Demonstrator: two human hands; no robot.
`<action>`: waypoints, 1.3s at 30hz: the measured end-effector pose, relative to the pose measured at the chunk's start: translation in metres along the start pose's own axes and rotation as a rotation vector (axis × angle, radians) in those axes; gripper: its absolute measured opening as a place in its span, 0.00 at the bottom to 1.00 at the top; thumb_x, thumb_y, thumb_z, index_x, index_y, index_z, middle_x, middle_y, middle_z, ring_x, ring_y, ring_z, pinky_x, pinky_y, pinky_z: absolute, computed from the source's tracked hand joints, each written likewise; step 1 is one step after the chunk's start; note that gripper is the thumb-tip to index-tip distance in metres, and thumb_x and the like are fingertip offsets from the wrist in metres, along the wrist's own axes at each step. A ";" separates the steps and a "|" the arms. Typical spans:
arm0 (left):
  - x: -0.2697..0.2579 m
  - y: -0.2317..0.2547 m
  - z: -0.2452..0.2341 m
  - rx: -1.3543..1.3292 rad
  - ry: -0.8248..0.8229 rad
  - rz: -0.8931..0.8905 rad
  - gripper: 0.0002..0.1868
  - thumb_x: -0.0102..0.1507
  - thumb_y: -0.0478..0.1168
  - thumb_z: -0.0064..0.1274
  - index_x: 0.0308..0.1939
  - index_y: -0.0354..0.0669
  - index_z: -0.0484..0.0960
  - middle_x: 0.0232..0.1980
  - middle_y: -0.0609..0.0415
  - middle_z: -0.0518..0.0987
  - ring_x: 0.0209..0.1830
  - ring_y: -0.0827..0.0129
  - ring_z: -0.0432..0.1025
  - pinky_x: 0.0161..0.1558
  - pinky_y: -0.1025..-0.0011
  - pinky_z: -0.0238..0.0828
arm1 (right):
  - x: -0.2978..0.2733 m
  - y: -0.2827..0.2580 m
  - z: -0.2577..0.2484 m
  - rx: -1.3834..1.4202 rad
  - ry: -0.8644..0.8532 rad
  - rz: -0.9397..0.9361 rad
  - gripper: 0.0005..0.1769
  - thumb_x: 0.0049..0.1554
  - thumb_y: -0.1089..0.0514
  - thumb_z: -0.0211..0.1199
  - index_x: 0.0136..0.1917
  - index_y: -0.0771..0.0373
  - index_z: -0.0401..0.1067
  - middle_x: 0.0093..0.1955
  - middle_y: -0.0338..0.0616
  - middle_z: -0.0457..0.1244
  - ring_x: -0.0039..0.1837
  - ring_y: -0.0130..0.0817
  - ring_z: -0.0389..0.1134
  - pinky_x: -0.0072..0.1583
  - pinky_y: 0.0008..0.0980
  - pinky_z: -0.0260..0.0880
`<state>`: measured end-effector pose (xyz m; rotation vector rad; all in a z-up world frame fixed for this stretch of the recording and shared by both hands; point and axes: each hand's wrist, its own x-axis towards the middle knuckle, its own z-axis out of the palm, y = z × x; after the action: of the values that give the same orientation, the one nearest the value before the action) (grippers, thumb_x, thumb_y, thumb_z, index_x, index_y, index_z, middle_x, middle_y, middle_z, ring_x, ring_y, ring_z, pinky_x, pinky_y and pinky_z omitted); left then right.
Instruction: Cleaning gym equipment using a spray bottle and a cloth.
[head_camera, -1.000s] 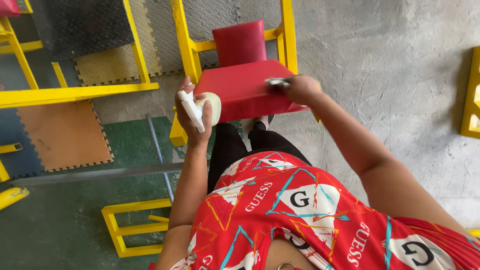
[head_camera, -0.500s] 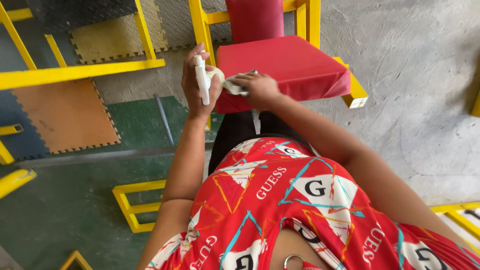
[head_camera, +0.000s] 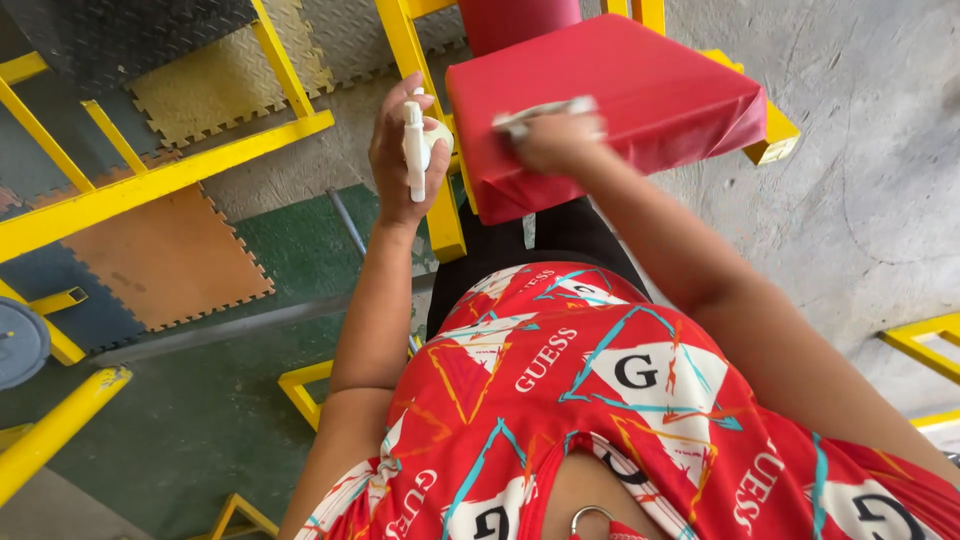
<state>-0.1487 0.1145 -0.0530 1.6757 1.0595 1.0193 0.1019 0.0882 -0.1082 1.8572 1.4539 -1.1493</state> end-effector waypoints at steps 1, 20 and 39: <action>0.000 0.001 -0.001 -0.018 0.007 -0.058 0.20 0.67 0.42 0.57 0.61 0.43 0.74 0.73 0.47 0.72 0.54 0.66 0.78 0.58 0.67 0.80 | -0.021 -0.038 -0.009 -0.006 -0.052 -0.067 0.27 0.65 0.43 0.45 0.66 0.60 0.71 0.66 0.56 0.66 0.64 0.54 0.69 0.64 0.56 0.67; 0.015 -0.012 0.012 -0.115 -0.141 0.036 0.16 0.69 0.40 0.58 0.59 0.49 0.72 0.72 0.47 0.72 0.64 0.58 0.77 0.57 0.67 0.80 | 0.014 0.034 -0.025 -0.100 -0.067 0.114 0.33 0.65 0.48 0.40 0.78 0.67 0.57 0.75 0.61 0.56 0.73 0.61 0.59 0.68 0.68 0.56; 0.035 0.017 0.036 -0.013 -0.199 0.055 0.20 0.68 0.45 0.55 0.61 0.41 0.72 0.72 0.44 0.72 0.53 0.64 0.78 0.60 0.67 0.79 | 0.011 0.160 -0.037 -0.146 0.110 0.186 0.27 0.71 0.45 0.43 0.71 0.62 0.71 0.70 0.53 0.66 0.69 0.53 0.66 0.69 0.55 0.62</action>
<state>-0.1011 0.1339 -0.0402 1.7639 0.8792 0.8708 0.2658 0.0764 -0.1154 1.9318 1.3513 -0.8432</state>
